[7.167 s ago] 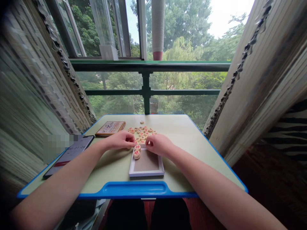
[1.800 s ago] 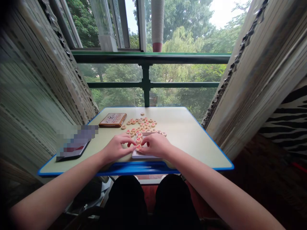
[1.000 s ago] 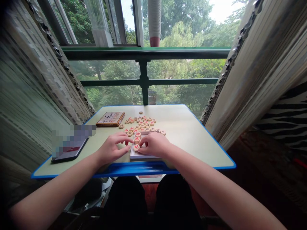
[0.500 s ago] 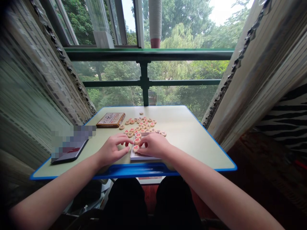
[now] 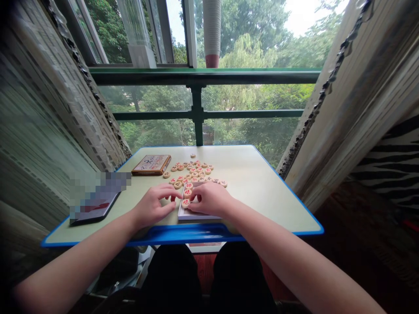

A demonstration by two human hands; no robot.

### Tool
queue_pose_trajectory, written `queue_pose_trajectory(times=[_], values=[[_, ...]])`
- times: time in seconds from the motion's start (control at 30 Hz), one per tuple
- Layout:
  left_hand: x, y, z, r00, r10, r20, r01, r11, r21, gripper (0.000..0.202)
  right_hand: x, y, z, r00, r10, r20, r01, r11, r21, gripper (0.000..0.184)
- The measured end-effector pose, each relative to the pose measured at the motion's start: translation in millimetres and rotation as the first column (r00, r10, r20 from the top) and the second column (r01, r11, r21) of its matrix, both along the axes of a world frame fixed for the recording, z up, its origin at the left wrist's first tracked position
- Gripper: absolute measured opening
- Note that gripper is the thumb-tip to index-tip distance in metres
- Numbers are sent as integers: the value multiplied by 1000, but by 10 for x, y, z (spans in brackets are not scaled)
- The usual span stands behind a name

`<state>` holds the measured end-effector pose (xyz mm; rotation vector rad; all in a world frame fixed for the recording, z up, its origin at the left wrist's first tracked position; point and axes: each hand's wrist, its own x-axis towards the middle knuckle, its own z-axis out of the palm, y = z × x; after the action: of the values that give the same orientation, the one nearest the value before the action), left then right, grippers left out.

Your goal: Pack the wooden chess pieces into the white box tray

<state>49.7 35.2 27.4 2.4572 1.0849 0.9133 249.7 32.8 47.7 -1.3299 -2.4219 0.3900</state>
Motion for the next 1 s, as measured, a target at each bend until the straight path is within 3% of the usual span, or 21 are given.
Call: queue_pose_trajectory(times=[0.53,0.73,0.87,1.0], values=[[-21,9,-10,1000,-21,16,20,999,38,24,20,6,33,1000,6,3,-6,999,-38,15],[-5,38,-9,997,21,75,-23,999,35,26,134,84,77,996,2,-85,-5,999,-37,17],[19,158,51,979,122,165,-117,992,-38,26,211,180,139,992,-43,-122,38,998,-44,19],[30,309,174,978,162,134,-152,985,-82,27,235,268,250,987,-58,-153,51,998,-45,21]])
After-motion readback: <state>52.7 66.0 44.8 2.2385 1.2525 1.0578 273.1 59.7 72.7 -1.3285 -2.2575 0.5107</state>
